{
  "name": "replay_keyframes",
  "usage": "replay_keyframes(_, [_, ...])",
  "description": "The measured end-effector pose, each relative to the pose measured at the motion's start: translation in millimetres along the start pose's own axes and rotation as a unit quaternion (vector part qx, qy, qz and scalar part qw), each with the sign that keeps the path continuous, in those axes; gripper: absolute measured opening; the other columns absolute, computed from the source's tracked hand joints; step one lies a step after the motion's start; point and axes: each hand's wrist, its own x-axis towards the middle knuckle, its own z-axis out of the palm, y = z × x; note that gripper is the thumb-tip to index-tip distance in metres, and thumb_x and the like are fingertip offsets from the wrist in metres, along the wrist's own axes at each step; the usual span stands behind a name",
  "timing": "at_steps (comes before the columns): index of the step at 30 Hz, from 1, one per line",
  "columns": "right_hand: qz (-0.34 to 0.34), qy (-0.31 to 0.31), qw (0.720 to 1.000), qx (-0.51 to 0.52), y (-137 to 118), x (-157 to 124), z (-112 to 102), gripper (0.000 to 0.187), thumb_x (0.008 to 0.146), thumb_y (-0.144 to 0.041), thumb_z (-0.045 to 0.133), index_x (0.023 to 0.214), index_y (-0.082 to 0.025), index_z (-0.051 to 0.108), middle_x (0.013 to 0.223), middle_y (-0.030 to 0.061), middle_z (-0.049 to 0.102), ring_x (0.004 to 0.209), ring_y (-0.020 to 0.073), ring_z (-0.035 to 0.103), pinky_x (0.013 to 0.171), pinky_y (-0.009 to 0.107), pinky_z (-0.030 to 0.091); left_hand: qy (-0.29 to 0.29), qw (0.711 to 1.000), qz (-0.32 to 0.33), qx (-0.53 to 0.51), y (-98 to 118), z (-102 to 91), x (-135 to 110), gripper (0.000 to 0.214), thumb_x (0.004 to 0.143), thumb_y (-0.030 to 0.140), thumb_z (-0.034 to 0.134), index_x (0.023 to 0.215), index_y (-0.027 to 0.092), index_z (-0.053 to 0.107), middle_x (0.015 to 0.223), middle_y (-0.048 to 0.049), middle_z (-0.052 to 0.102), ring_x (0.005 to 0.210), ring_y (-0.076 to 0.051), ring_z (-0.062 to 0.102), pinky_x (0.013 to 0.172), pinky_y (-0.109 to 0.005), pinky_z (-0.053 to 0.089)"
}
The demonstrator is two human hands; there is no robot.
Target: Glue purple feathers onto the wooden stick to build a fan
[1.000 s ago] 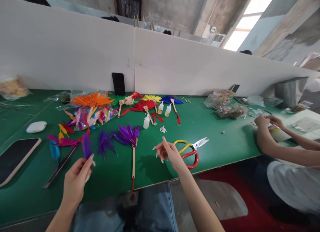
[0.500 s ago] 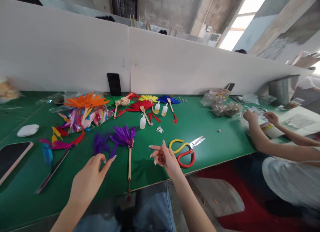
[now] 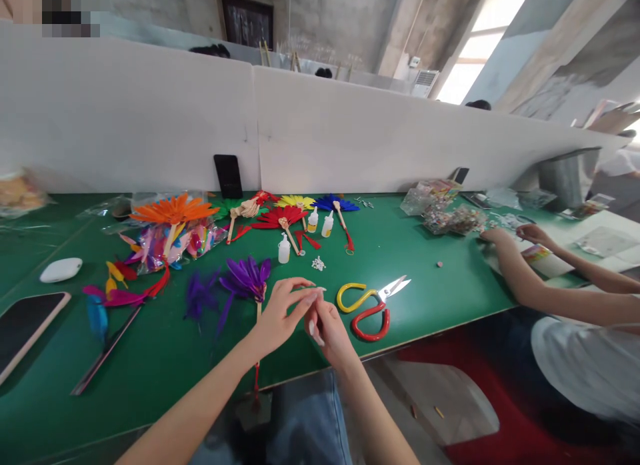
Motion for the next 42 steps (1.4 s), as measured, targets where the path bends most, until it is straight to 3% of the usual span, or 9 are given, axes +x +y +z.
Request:
replay_keyframes(4, [-0.009,0.012,1.000,0.018,3.0,5.4,2.9,0.061,0.070,-0.071,0.048,0.037,-0.021,0.040,0.027,-0.0062,0.030,0.026,0.0044,0.021,0.035,0.022,0.015,0.029,0.980,-0.087,-0.175,2.0,21.4,-3.3,0.030,0.088,0.037,0.043,0.099,0.024,0.068,0.117,-0.0046,0.058,0.115,-0.022,0.045,0.102,-0.036,0.030])
replay_keyframes(10, [-0.032,0.035,0.998,0.049,6.2,10.5,5.5,0.062,0.075,-0.067,0.044,0.035,-0.021,0.035,0.025,-0.0073,0.022,0.027,0.0044,0.021,0.036,0.022,0.016,0.015,0.890,-0.222,-0.398,15.6,28.7,-3.0,0.038,0.084,0.041,0.050,0.115,0.021,0.061,0.122,-0.0046,0.057,0.121,-0.023,0.043,0.104,-0.035,0.029])
replay_keyframes(16, [-0.038,0.099,0.994,-0.011,7.1,16.8,5.0,0.063,0.071,-0.072,0.043,0.036,-0.020,0.040,0.026,-0.0055,0.029,0.025,0.0039,0.020,0.033,0.022,0.010,-0.006,0.820,-0.226,-0.525,16.2,32.6,-2.7,0.045,0.089,0.047,0.038,0.121,0.022,0.056,0.136,-0.0019,0.043,0.133,-0.021,0.022,0.111,-0.036,0.016])
replay_keyframes(19, [-0.048,0.084,0.995,-0.008,3.6,17.5,4.2,0.060,0.069,-0.071,0.048,0.040,-0.020,0.042,0.027,-0.0060,0.032,0.026,0.0036,0.022,0.033,0.021,0.013,-0.010,0.799,-0.223,-0.559,16.0,32.1,-2.3,0.046,0.089,0.047,0.035,0.121,0.022,0.056,0.138,-0.0015,0.040,0.134,-0.021,0.021,0.112,-0.037,0.013])
replay_keyframes(29, [-0.065,-0.007,0.997,0.035,-4.3,11.2,2.2,0.044,0.078,-0.055,0.054,0.056,-0.017,0.053,0.042,-0.0038,0.047,0.036,0.0053,0.038,0.038,0.019,0.026,-0.015,0.783,-0.241,-0.574,19.8,20.9,-1.0,0.051,0.089,0.050,0.032,0.124,0.019,0.053,0.136,-0.0035,0.043,0.127,-0.022,0.032,0.106,-0.035,0.025])
replay_keyframes(34, [-0.029,-0.053,0.998,0.028,-7.8,7.5,-3.7,0.040,0.078,-0.054,0.054,0.068,-0.016,0.061,0.055,0.0009,0.058,0.043,0.0081,0.049,0.039,0.019,0.032,0.019,0.815,-0.255,-0.519,20.9,13.2,-2.6,0.045,0.086,0.049,0.040,0.123,0.026,0.053,0.139,-0.0008,0.039,0.123,-0.021,0.037,0.096,-0.032,0.036])
replay_keyframes(37, [-0.020,-0.071,0.997,0.022,-9.9,6.2,-5.9,0.036,0.077,-0.051,0.057,0.077,-0.016,0.064,0.063,0.0035,0.063,0.053,0.0109,0.057,0.046,0.020,0.040,0.043,0.837,-0.245,-0.488,21.6,10.3,-3.7,0.041,0.083,0.041,0.050,0.120,0.024,0.055,0.136,-0.0043,0.043,0.124,-0.022,0.038,0.094,-0.031,0.037])
replay_keyframes(42, [-0.032,-0.016,0.999,-0.018,-11.6,6.3,-7.7,0.034,0.075,-0.048,0.061,0.072,-0.015,0.066,0.059,0.0028,0.065,0.049,0.0106,0.058,0.046,0.020,0.043,0.065,0.863,-0.229,-0.446,18.4,9.5,-4.6,0.037,0.080,0.035,0.056,0.114,0.021,0.057,0.132,-0.0069,0.048,0.122,-0.024,0.041,0.097,-0.035,0.035])
